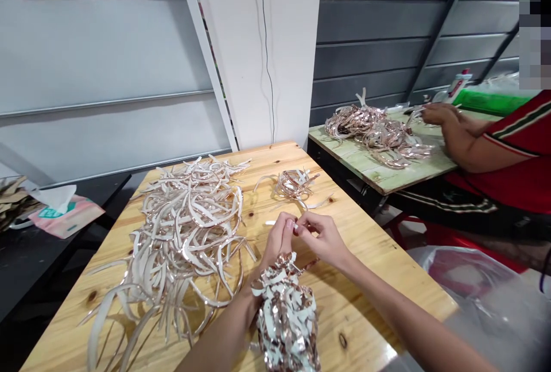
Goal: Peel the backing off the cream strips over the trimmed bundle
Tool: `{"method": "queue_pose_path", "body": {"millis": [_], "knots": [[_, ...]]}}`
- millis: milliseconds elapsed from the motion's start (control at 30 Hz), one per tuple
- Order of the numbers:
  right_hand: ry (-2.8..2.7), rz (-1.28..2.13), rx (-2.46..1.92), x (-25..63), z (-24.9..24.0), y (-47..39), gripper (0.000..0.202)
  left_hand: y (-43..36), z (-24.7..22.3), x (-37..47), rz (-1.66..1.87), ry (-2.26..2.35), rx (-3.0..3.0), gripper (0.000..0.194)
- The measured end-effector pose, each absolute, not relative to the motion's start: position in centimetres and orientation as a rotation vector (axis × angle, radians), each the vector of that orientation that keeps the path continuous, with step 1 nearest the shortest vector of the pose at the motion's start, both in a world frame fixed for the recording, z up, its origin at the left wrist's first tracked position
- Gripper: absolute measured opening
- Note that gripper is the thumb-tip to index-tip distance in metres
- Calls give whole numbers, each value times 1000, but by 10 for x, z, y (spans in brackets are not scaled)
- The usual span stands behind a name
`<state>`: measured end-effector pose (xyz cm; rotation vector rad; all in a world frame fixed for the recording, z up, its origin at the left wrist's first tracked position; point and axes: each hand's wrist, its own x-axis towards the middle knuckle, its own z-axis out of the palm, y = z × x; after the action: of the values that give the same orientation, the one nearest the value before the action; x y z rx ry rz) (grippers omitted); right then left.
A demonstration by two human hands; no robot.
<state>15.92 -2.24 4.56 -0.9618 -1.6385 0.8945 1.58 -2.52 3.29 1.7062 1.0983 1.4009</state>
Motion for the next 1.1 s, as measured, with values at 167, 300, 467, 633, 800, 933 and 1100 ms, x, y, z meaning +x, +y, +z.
{"method": "queue_pose_path", "body": {"millis": [167, 300, 467, 633, 800, 933, 1100], "knots": [[-1398, 1152, -921, 158, 40, -15, 12, -23, 29, 18, 1377, 1056, 1533, 36], [-1146, 1401, -819, 159, 37, -7, 11, -15, 19, 20, 1389, 1004, 1410, 42], [-837, 1676, -741, 159, 39, -3, 8, -3, 4, 22, 1412, 935, 1211, 44], [-864, 1686, -839, 162, 40, -3, 24, -8, 8, 26, 1441, 983, 1235, 46], [-1542, 1134, -1094, 165, 39, -9, 31, -20, 20, 26, 1461, 1041, 1313, 44], [-1741, 921, -1094, 163, 41, -15, 27, -24, 25, 23, 1403, 1049, 1369, 41], [-1718, 887, -1089, 159, 43, -21, 24, -25, 28, 23, 1237, 1114, 1473, 39]]}}
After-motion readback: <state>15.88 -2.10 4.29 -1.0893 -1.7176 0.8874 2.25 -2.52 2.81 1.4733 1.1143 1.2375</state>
